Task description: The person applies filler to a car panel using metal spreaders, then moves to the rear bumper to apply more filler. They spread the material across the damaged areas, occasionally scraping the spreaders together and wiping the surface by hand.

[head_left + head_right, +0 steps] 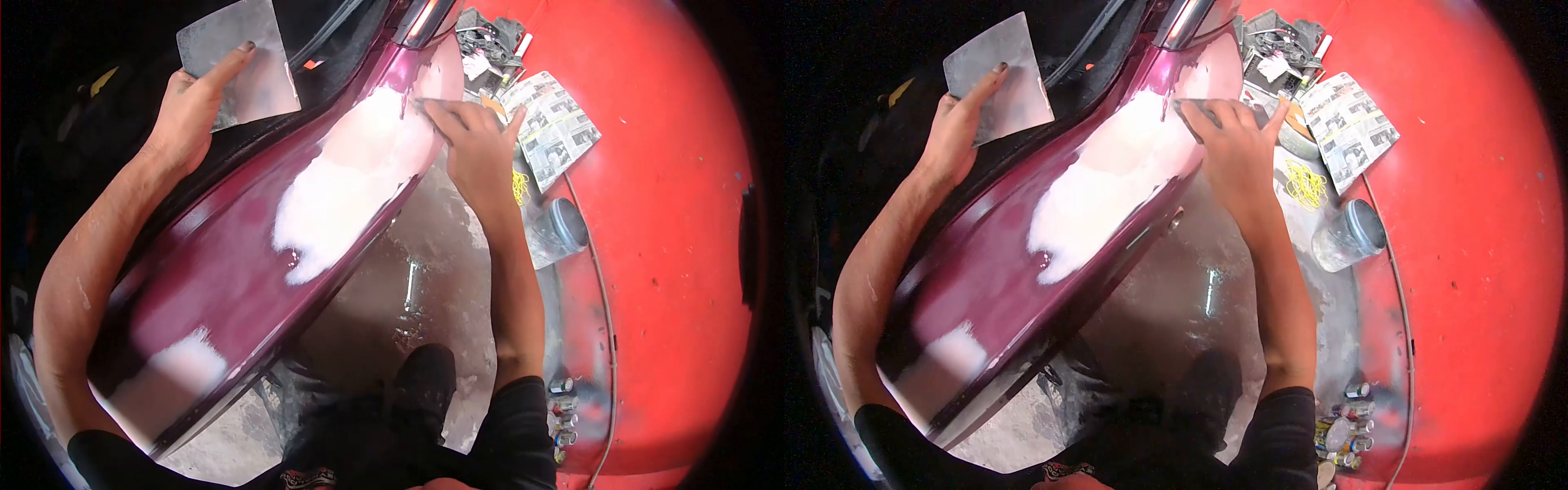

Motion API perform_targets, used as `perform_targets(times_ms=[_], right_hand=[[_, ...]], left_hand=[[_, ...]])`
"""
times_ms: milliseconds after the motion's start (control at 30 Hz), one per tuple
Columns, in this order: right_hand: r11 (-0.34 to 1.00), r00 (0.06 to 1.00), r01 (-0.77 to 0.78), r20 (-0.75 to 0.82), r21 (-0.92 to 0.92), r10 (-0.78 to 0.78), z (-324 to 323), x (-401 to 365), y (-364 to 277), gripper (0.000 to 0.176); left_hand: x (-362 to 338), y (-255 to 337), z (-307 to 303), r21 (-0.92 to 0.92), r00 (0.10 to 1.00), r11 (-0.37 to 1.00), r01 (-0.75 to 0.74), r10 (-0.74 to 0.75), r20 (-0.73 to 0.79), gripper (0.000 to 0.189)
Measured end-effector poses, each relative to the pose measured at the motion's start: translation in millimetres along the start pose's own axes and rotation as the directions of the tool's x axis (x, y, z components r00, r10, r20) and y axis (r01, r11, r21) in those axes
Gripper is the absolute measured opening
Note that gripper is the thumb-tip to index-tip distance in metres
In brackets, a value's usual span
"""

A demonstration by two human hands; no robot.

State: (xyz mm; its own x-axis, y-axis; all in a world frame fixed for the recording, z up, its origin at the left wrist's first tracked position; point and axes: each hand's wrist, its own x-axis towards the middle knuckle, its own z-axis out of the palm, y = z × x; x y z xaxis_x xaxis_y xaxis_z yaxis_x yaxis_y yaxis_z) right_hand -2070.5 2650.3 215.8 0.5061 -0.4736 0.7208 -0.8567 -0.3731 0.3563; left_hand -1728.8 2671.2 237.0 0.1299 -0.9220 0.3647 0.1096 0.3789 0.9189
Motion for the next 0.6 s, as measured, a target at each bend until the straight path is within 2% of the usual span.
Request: perform_targets(times_ms=[67, 167, 267, 367, 467, 600], right_hand=[[0.999, 0.996, 0.034, -0.081, -0.034, -0.036, 9.9, 8.2, 2.1, 0.04], [0.989, 0.991, 0.096, -0.081, -0.112, -0.105, 8.0, 19.4, 1.3, 0.039], [0.982, 0.991, 0.113, -0.052, -0.149, -0.121, -1.6, 19.8, -3.9, 0.043], [0.993, 0.994, 0.103, 0.039, -0.055, -0.1, 14.1, 0.3, -11.8, 0.048], [0.991, 0.992, 0.095, 0.093, -0.099, -0.086, 26.8, -14.9, -18.2, 0.051], [0.959, 0.996, 0.087, 0.055, -0.27, -0.074, 29.9, -10.3, -23.3, 0.051]], left_hand=[[-1.4, 0.3, 2.6, 0.008, 1.0, 1.0, -0.022, 0.022, -0.016, 0.038], [-1.4, -0.3, 2.7, 0.031, 0.999, 0.998, -0.047, 0.048, -0.006, 0.039], [-1.9, -1.4, 0.1, 0.04, 0.998, 0.998, -0.054, 0.053, 0.019, 0.039], [-0.4, -2.1, -2.7, 0.045, 0.998, 0.998, -0.05, 0.048, 0.042, 0.04], [2.0, -5.0, -4.3, 0.042, 0.996, 0.996, -0.077, 0.075, 0.046, 0.039], [2.8, -6.5, -3.4, 0.078, 0.996, 0.993, -0.092, 0.091, 0.021, 0.036]])
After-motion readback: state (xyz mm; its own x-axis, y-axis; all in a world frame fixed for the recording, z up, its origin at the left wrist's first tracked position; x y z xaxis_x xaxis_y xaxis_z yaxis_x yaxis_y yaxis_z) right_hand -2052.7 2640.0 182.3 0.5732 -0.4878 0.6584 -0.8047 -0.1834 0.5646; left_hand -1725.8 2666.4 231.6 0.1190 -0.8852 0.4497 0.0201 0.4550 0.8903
